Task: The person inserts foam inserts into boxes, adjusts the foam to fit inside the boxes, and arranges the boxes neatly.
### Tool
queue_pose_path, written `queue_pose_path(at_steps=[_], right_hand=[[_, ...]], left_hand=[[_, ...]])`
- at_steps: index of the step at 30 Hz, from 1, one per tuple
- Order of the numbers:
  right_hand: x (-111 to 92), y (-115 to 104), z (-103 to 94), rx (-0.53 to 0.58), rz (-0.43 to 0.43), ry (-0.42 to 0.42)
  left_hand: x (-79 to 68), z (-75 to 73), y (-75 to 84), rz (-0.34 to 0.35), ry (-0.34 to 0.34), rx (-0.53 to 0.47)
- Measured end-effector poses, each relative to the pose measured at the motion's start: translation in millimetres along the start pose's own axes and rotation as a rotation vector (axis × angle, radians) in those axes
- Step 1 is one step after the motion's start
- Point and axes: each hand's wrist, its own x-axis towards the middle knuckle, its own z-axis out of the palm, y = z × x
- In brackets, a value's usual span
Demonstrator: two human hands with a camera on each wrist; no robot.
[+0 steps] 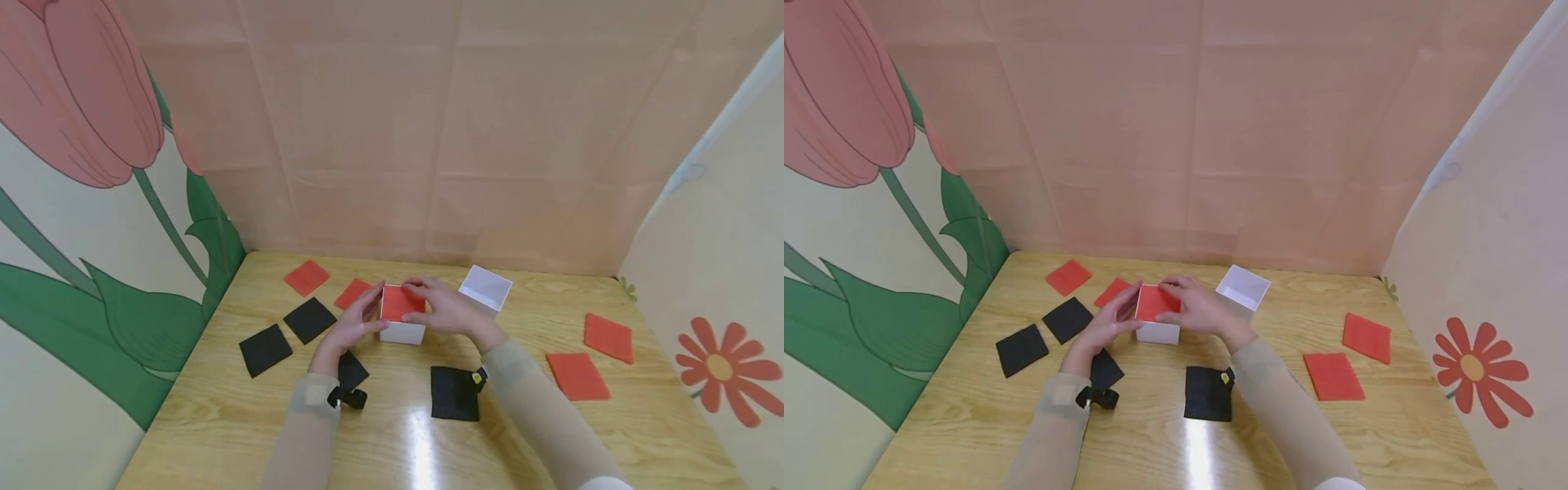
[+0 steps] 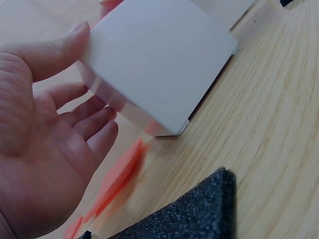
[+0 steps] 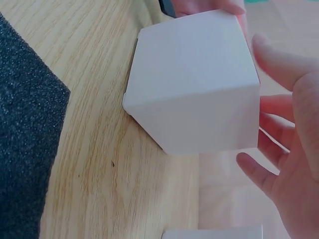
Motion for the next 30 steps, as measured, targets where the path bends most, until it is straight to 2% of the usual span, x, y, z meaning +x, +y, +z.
queue_pose_path(at_steps=[10,24,30], right_hand=[[-6.1,-1.0,-4.2,-0.033,0.001,0.073],[-1.9,-4.6,-8.6,-0.158,-0.024,0.025],[0.3,-10.8,-9.5,-0.169,-0.040,0.023]], left_hand=[[0.9,0.5,-0.1,0.002,0.004,0.009],[-0.5,0.2,-1.1,-0.001,0.011,0.023],[-0.3,1.0,-1.1,-0.006,0.015,0.010]])
